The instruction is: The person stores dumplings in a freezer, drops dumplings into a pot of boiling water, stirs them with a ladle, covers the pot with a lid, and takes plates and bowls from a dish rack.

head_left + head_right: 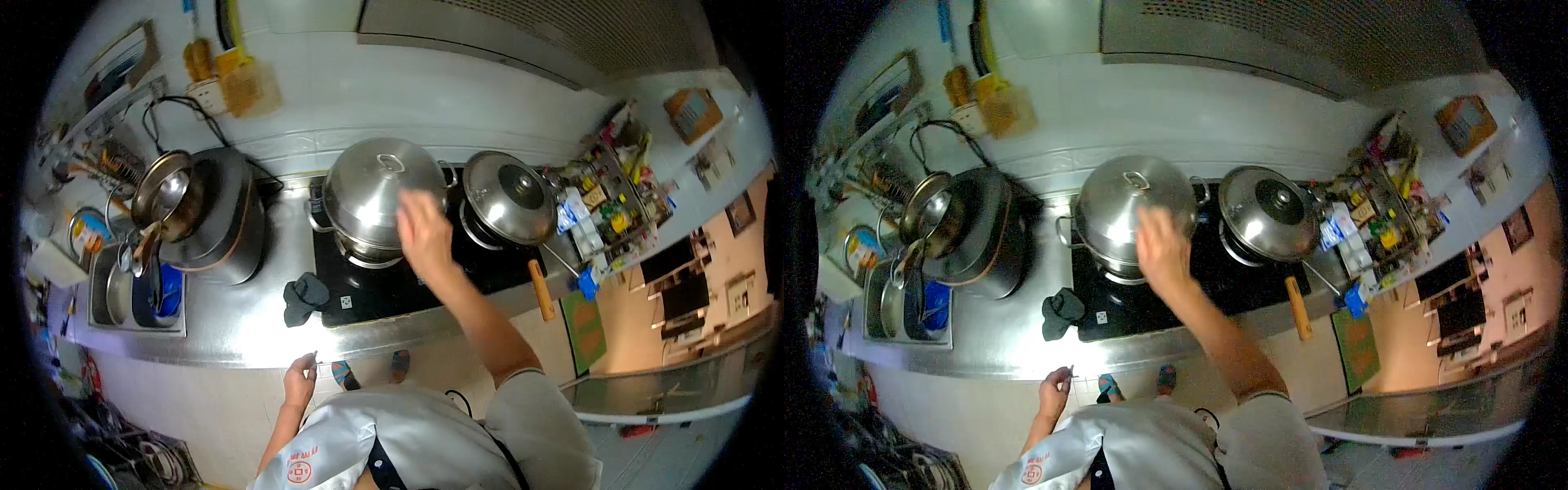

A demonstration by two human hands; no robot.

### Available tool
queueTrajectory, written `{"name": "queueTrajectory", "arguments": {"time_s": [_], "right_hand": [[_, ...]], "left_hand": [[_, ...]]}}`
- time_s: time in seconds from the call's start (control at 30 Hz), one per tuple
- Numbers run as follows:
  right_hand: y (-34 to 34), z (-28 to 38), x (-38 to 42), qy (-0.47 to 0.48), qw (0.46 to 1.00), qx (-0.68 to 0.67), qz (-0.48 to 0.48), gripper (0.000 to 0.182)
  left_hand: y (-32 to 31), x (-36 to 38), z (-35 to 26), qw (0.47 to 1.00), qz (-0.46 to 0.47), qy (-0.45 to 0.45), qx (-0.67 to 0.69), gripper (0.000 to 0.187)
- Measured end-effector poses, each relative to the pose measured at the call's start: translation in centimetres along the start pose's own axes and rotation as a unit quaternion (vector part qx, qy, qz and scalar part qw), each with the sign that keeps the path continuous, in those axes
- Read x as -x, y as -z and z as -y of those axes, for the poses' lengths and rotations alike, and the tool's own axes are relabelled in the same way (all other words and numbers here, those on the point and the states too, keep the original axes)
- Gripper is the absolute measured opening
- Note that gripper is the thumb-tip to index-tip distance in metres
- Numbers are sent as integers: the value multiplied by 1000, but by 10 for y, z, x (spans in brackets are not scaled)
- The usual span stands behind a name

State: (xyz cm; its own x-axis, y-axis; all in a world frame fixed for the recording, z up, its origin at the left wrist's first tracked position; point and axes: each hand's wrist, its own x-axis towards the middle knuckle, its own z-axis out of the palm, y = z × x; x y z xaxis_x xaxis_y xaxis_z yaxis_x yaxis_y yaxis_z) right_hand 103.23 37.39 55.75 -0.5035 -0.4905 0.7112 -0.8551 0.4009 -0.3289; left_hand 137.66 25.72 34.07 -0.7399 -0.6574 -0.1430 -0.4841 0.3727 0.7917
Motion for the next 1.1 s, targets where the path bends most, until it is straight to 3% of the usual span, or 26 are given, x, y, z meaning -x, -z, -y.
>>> {"name": "queueTrajectory", "arguments": {"time_s": [0.07,0.23,0.3,0.37,0.47,0.57,0.6,0.7,0.77,0.9,0.97,1.03,1.1], "right_hand": [[6,12,67,-55,993,-77,66,27],[30,31,218,-186,947,-55,254,22],[38,24,258,-208,949,-54,231,21],[42,17,282,-227,948,-64,214,21],[49,5,292,-240,942,-81,219,21],[60,-10,285,-238,939,-89,234,22],[64,-17,284,-233,941,-98,226,22],[76,-38,285,-239,935,-130,228,22],[83,-49,290,-238,927,-149,248,21],[80,-67,286,-184,923,-178,287,20],[71,-67,283,-149,918,-200,309,19],[56,-63,274,-107,913,-225,323,19],[43,-46,262,-80,908,-246,331,18]], "left_hand": [[-5,-9,34,999,-21,-30,16,30],[22,-64,-5,998,-54,-32,-29,48],[13,-92,-7,975,-97,-145,-139,56],[3,-110,-22,979,-78,-114,-149,64],[-8,-120,-49,966,-46,-31,-252,59],[-20,-137,-18,970,-57,-7,-236,52],[-23,-138,-15,971,-88,-10,-222,42],[-26,-129,-8,977,-148,-20,-152,37],[-16,-107,-42,973,-195,18,-120,26],[6,-81,-65,945,-310,58,-82,20],[14,-76,-50,929,-365,50,-42,26],[26,-68,-53,937,-330,91,76,35],[20,-52,-32,929,-368,8,-42,40]]}}
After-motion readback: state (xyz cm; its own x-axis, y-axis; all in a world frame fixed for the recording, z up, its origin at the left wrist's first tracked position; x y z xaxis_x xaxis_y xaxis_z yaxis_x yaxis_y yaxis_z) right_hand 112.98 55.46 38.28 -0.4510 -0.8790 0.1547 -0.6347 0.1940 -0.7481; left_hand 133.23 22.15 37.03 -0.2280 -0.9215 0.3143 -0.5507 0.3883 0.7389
